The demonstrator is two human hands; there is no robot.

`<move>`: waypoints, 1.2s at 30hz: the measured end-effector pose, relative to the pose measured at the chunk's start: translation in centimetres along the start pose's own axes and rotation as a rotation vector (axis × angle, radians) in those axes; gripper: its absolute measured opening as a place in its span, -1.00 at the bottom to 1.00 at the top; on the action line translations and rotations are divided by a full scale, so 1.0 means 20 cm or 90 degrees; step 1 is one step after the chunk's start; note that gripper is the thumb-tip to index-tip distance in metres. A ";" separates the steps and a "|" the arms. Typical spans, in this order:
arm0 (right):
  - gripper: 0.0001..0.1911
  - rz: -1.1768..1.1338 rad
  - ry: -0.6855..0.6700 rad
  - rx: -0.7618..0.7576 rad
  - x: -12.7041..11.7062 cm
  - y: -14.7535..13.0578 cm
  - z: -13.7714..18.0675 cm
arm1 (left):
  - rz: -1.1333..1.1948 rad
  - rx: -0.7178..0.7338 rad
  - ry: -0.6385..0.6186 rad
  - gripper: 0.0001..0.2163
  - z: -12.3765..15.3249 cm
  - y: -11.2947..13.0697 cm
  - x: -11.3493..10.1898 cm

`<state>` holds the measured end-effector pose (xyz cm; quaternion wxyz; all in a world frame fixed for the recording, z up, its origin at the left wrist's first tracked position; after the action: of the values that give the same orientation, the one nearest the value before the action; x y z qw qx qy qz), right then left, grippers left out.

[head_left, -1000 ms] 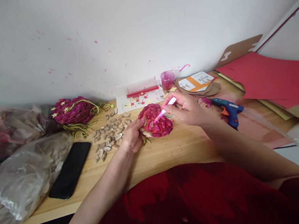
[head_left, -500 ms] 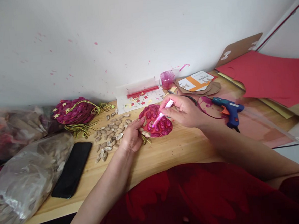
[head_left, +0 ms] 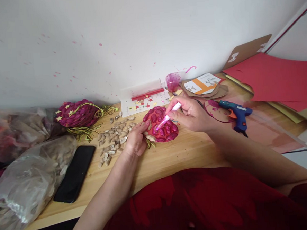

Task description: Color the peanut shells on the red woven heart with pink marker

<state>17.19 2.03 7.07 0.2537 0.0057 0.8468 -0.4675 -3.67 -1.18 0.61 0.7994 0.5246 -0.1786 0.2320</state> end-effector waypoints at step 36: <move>-0.88 0.114 0.043 -0.072 0.00 -0.02 0.00 | 0.009 0.100 -0.067 -0.69 0.01 -0.01 0.01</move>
<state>17.15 1.85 7.36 0.2661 0.0830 0.8759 -0.3938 -3.37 -1.30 0.69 0.7434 0.5960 -0.2054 0.2234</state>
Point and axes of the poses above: each hand's wrist, its own z-axis away from the middle knuckle, its own x-axis out of the palm, y = z × x, the point moved 2 cm from there along -z, towards the middle knuckle, and after that the axes turned 8 degrees about z, right-handed, at the moved point
